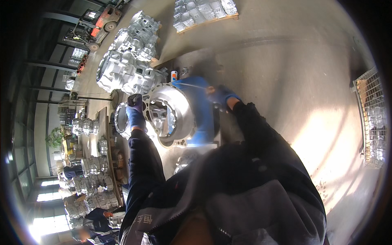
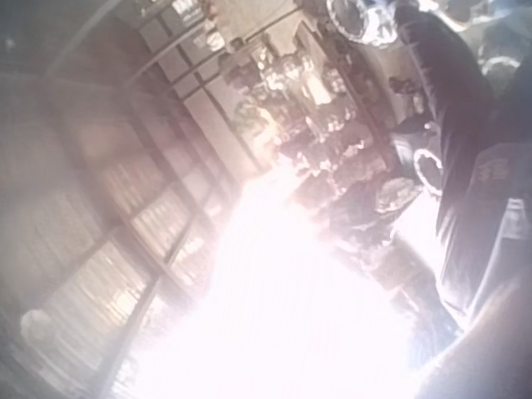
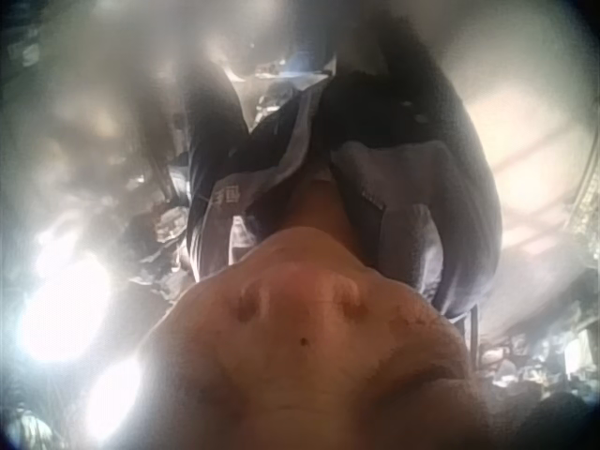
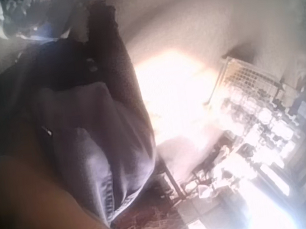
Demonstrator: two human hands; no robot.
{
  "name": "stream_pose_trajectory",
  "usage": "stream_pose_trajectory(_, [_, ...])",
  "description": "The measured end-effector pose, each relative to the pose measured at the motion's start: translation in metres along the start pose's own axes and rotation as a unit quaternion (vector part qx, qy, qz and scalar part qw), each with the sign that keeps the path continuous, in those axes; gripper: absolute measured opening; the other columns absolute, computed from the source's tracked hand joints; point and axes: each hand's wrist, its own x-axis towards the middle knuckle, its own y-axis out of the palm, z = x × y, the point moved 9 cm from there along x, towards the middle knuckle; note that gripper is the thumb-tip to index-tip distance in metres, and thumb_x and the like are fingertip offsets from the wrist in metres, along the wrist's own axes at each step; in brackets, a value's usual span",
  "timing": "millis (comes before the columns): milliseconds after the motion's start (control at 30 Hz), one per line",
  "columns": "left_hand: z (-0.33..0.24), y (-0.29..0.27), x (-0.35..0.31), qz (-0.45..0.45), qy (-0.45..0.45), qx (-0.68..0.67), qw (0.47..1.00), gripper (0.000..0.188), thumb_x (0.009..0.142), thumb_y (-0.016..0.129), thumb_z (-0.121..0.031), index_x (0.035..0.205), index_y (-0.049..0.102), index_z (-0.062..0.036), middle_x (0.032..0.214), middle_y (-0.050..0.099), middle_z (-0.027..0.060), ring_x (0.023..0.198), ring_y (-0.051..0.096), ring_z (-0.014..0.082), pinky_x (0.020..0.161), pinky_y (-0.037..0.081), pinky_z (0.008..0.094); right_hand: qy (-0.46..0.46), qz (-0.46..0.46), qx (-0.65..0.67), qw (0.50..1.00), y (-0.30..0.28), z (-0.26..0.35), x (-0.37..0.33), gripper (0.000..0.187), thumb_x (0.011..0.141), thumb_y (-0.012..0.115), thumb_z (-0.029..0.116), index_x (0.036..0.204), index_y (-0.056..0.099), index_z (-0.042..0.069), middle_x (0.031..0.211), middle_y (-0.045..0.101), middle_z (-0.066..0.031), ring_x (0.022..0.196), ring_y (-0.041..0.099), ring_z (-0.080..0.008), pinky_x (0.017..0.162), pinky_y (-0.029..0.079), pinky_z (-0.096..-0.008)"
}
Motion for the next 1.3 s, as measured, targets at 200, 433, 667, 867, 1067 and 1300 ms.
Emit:
stream_pose_trajectory(200, [0.004, 0.001, -0.002, 0.009, -0.026, -0.054, 0.998, 0.035, 0.087, 0.068, -0.031, 0.107, 0.060, -0.0042, 0.082, 0.064, 0.0012, 0.065, 0.051, 0.0113, 0.062, 0.044, 0.0279, -0.013, 0.082, 0.005, 0.996, 0.015, -0.001, 0.004, 0.031, 0.091, 0.050, 0.033, 0.115, 0.055, 0.014, 0.071, 0.057, -0.0022, 0.053, 0.056, -0.0125, 0.039, 0.044, -0.0321])
stream_pose_trajectory(433, [-0.020, 0.001, -0.018, 0.017, 0.017, -0.064, 0.998, 0.029, 0.089, 0.065, -0.029, 0.104, 0.060, -0.0045, 0.085, 0.065, 0.0010, 0.068, 0.051, 0.0117, 0.064, 0.044, 0.0290, -0.026, 0.113, -0.003, 0.993, 0.015, 0.001, 0.000, 0.021, 0.090, 0.048, 0.027, 0.102, 0.054, 0.011, 0.068, 0.056, -0.0036, 0.050, 0.056, -0.0151, 0.040, 0.047, -0.0347])
stream_pose_trajectory(667, [-0.016, -0.003, -0.013, -0.010, 0.005, -0.039, 0.999, 0.029, 0.089, 0.064, -0.028, 0.105, 0.060, -0.0038, 0.086, 0.065, 0.0023, 0.071, 0.052, 0.0122, 0.066, 0.045, 0.0296, -0.019, 0.086, 0.008, 0.996, 0.015, 0.003, 0.003, 0.020, 0.090, 0.049, 0.029, 0.101, 0.055, 0.014, 0.068, 0.056, -0.0025, 0.047, 0.053, -0.0137, 0.037, 0.044, -0.0335])
stream_pose_trajectory(867, [-0.016, -0.001, -0.015, 0.016, 0.023, -0.060, 0.998, 0.029, 0.089, 0.064, -0.029, 0.104, 0.060, -0.0043, 0.084, 0.064, 0.0022, 0.070, 0.051, 0.0113, 0.064, 0.044, 0.0287, 0.018, 0.065, -0.005, 0.998, 0.012, -0.004, 0.003, 0.026, 0.091, 0.049, 0.033, 0.107, 0.055, 0.014, 0.068, 0.055, -0.0022, 0.048, 0.053, -0.0130, 0.036, 0.043, -0.0318])
stream_pose_trajectory(1067, [-0.017, -0.001, -0.018, 0.007, -0.033, -0.053, 0.998, 0.024, 0.088, 0.066, -0.024, 0.103, 0.062, -0.0060, 0.088, 0.063, 0.0016, 0.074, 0.053, 0.0116, 0.069, 0.045, 0.0271, -0.074, 0.120, -0.142, 0.980, 0.023, 0.007, 0.009, 0.026, 0.093, 0.042, 0.028, 0.110, 0.053, 0.011, 0.072, 0.056, -0.0031, 0.049, 0.055, -0.0145, 0.036, 0.047, -0.0350])
stream_pose_trajectory(1300, [-0.025, 0.006, -0.008, -0.012, 0.033, 0.023, 0.999, 0.026, 0.087, 0.067, -0.029, 0.100, 0.061, -0.0076, 0.073, 0.060, 0.0016, 0.062, 0.051, 0.0105, 0.059, 0.043, 0.0278, -0.206, 0.078, -0.110, 0.969, 0.005, 0.019, 0.005, 0.024, 0.093, 0.044, 0.026, 0.107, 0.055, 0.010, 0.073, 0.057, -0.0043, 0.049, 0.057, -0.0153, 0.037, 0.048, -0.0343])
